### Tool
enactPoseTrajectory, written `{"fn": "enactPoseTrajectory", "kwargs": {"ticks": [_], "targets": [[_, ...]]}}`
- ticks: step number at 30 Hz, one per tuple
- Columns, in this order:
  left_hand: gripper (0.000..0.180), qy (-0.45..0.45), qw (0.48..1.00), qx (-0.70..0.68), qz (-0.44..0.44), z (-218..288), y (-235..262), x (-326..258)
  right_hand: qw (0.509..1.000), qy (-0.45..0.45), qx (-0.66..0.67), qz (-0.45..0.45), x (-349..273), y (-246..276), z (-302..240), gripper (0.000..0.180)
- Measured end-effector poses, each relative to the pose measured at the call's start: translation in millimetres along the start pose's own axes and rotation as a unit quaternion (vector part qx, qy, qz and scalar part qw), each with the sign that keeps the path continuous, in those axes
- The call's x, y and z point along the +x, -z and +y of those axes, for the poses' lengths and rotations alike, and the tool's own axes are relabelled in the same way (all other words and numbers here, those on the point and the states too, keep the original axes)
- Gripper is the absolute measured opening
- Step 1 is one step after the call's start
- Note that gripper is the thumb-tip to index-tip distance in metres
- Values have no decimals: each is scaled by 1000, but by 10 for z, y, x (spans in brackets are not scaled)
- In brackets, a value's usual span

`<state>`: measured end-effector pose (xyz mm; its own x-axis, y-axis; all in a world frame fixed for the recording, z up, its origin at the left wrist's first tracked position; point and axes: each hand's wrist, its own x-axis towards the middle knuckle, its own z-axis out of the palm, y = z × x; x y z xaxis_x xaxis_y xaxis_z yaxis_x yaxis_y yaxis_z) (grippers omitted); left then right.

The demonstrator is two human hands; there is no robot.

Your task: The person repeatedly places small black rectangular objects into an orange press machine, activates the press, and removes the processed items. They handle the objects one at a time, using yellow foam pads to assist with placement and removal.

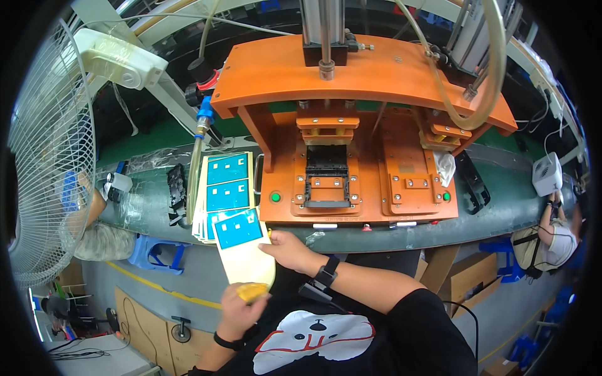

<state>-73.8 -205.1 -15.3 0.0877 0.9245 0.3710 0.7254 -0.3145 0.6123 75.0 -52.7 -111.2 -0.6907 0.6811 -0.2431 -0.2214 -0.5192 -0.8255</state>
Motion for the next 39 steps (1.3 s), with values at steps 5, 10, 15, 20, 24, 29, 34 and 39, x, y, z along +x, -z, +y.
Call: {"fn": "enactPoseTrajectory", "kwargs": {"ticks": [5, 10, 15, 20, 24, 29, 34, 39], "targets": [[53, 57, 996, -39, 56, 115, -74, 228, 967, 69, -245, -11, -343, -131, -357, 20], [34, 20, 994, -36, 98, 155, -180, 590, 904, 193, -381, -6, -803, -235, -878, 13], [20, 97, 979, -164, 69, 226, -344, 605, 848, 215, -485, 8, -1287, 24, -1201, 17], [18, 175, 761, -604, 161, 239, -523, 742, 875, 247, -370, 191, -2208, 678, -1216, 11], [19, 154, 733, -662, 0, 116, -577, 869, 845, 172, -41, 504, -3263, 1549, -554, 17], [22, 164, 759, -618, -122, 231, -841, 958, 679, -71, -90, 725, -5014, 2065, 1549, 13], [19, 150, 812, -534, -179, 331, -869, 1027, 335, -375, -85, 860, -5988, 1737, 3008, 33], [15, 94, 895, -408, -156, 392, -899, 1160, 492, -87, -314, 807, -5150, 2207, 2232, 57]]}}
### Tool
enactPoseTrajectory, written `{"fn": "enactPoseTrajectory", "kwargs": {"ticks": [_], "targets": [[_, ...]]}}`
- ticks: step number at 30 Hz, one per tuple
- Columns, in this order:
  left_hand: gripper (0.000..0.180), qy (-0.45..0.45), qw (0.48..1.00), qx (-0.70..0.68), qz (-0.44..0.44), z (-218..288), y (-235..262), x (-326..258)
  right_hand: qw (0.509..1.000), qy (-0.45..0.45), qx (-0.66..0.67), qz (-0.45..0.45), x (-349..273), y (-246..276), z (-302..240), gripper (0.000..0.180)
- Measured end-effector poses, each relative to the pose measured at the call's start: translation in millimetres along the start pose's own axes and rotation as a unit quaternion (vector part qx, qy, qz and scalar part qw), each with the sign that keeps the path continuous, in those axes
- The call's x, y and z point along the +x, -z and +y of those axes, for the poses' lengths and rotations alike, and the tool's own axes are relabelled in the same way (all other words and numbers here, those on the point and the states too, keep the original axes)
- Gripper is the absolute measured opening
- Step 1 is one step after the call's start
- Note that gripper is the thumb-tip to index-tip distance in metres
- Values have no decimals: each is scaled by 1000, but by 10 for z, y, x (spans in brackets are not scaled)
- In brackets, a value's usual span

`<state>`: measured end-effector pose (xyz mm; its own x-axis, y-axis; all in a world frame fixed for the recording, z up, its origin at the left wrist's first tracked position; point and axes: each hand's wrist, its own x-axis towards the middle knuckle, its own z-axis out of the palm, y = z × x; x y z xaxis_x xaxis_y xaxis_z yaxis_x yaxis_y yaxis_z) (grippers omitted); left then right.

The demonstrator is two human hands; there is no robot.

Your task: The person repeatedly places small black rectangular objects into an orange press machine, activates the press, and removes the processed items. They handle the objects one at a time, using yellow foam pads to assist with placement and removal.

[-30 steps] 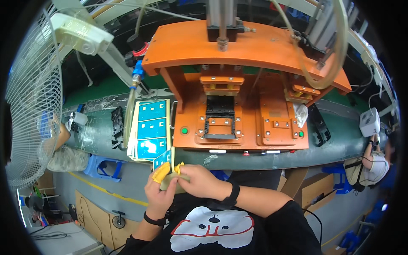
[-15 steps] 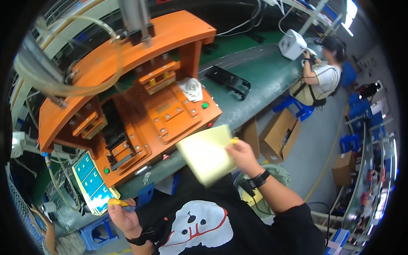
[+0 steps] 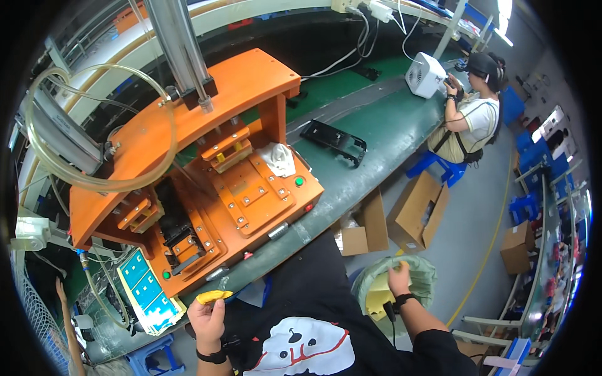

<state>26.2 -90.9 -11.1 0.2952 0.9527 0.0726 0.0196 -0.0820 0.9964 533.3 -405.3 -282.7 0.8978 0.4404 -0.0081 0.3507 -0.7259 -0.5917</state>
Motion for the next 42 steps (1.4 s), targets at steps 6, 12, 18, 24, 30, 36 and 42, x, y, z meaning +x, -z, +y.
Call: {"fn": "enactPoseTrajectory", "kwargs": {"ticks": [6, 12, 18, 24, 30, 36, 42], "targets": [[16, -86, 977, 196, 4, 266, 61, 51, 791, 406, 322, -327, -517, 339, -4438, 32], [29, -138, 944, 298, -32, 635, 172, 36, 629, 742, 182, -145, -959, 62, -5880, 30], [28, -102, 946, 308, 19, 740, 516, 73, 530, 825, 130, -149, -749, -156, -6136, 20], [25, -97, 934, 336, 78, 636, 837, 749, 618, 686, 334, -189, -258, 805, -6012, 24], [34, -80, 905, 417, -11, 664, 812, 1664, 720, 179, 647, -179, 722, 1069, -4411, 24], [36, 38, 803, 594, -38, 331, 1132, 2146, 635, -17, 764, -117, 1427, 797, -3655, 20], [37, 71, 813, 577, -35, 371, 1108, 2270, 592, -103, 783, -163, 2345, 161, -3384, 22]]}}
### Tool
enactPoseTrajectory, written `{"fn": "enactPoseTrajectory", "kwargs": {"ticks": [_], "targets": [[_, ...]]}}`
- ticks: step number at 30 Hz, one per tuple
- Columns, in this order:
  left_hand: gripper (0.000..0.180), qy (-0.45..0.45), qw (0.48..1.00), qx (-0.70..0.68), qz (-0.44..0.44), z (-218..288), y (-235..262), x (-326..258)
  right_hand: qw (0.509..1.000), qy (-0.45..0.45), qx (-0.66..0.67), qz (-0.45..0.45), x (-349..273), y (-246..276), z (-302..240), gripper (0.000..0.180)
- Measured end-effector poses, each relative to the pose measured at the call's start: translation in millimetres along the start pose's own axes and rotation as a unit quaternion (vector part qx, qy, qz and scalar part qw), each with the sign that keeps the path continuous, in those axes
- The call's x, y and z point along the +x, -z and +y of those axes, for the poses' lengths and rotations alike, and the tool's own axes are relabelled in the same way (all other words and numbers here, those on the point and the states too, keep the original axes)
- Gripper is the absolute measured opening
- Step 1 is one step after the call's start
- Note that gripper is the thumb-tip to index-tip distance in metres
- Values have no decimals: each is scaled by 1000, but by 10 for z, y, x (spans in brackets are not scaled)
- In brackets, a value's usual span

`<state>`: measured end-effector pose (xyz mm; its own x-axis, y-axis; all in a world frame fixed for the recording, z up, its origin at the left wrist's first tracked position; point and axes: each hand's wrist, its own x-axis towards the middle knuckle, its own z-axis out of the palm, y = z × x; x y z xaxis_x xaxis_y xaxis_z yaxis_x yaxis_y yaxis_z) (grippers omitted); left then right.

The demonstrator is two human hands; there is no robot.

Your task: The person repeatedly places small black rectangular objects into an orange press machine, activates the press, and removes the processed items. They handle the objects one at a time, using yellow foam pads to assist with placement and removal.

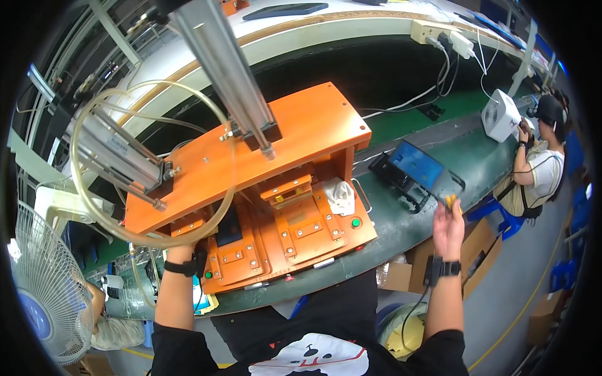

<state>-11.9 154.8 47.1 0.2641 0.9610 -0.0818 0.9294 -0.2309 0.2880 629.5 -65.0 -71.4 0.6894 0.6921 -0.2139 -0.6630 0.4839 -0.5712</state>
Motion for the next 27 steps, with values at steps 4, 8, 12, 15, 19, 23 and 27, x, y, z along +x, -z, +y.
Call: {"fn": "enactPoseTrajectory", "kwargs": {"ticks": [4, 8, 12, 15, 19, 23, 27], "targets": [[37, 21, 1000, -16, 10, 22, 24, -213, 996, -49, -47, -52, 962, -247, 258, 29], [37, 15, 999, -26, 11, 94, -7, -34, 995, -36, -88, 28, 1871, -700, 616, 25], [38, 33, 998, -40, 19, 36, -6, -151, 985, -34, -144, 86, 2422, -1285, 1225, 26], [38, 40, 998, -41, 18, 71, 25, -195, 891, -16, -449, 66, 2666, -1529, 1433, 33], [39, 37, 998, -48, 16, 87, 16, -223, 543, 254, -796, -84, 2856, -1594, 1959, 31], [39, 53, 998, -44, 7, 57, 23, -168, 440, 271, -793, -323, 2055, -1834, 2341, 28], [39, 46, 998, -52, -3, 101, -22, 56, 391, 262, -802, -367, 1894, -1842, 2282, 26]]}}
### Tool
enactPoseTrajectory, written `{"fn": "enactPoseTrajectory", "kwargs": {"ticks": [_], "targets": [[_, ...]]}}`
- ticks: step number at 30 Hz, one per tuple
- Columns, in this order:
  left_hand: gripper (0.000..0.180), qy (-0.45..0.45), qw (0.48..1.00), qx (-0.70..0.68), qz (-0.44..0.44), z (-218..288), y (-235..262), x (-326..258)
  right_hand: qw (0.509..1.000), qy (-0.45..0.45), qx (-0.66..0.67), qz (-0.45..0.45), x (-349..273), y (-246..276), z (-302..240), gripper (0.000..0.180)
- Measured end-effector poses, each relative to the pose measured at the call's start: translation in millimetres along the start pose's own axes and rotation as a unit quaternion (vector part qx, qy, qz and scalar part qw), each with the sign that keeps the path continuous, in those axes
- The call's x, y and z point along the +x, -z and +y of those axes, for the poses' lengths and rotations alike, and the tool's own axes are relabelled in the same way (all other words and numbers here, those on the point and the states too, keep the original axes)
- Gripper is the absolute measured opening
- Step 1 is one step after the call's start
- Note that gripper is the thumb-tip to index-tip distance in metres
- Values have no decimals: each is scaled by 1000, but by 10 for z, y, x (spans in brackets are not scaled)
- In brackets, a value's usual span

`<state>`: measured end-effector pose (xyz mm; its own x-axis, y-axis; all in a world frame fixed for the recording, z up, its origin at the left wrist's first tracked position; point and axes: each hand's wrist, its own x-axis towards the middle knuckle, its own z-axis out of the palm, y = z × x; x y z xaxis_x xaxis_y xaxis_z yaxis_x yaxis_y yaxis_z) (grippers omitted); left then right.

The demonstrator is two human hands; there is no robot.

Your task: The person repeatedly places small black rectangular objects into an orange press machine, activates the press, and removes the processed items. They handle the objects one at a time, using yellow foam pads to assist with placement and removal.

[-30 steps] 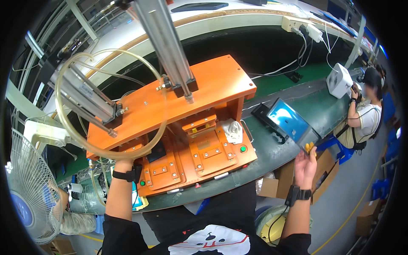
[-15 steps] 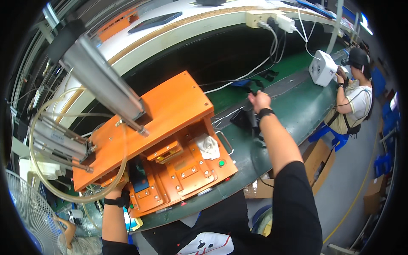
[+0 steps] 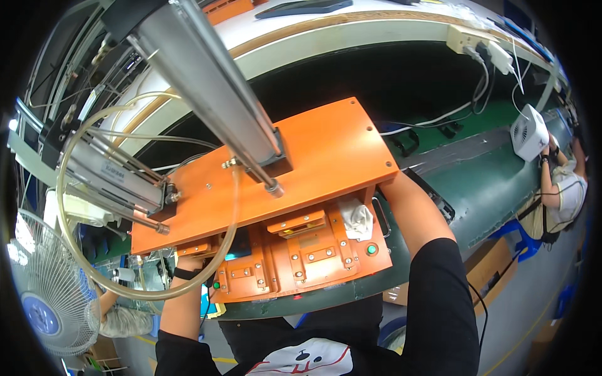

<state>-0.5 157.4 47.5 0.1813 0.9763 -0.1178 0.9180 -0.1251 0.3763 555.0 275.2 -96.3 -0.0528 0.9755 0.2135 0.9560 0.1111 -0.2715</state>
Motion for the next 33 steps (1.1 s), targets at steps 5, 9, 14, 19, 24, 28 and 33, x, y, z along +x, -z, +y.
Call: {"fn": "enactPoseTrajectory", "kwargs": {"ticks": [5, 9, 14, 19, 24, 28, 33], "targets": [[40, 15, 1000, -9, 5, 12, 21, -56, 997, 60, 41, 13, 67, 199, -174, 25], [40, 0, 1000, -26, 0, 71, -66, 60, 990, 104, 85, 41, -84, 692, -146, 26], [41, -9, 999, -52, 5, 109, -79, -16, 976, 153, 139, 65, -495, 1360, -291, 29], [41, -22, 994, -108, 3, 141, -52, -33, 971, 145, 157, 107, -1492, 2062, -543, 25], [42, -52, 984, -169, -12, 199, 61, -216, 925, -19, 351, 144, -2726, 2735, -1059, 20], [52, -161, 983, -89, 20, 181, 57, -510, 821, -54, 548, 151, -3533, 3110, -1635, 30], [49, -214, 946, -203, 136, 194, 148, -888, 872, 11, 490, 18, -3541, 3047, -2584, 54]]}}
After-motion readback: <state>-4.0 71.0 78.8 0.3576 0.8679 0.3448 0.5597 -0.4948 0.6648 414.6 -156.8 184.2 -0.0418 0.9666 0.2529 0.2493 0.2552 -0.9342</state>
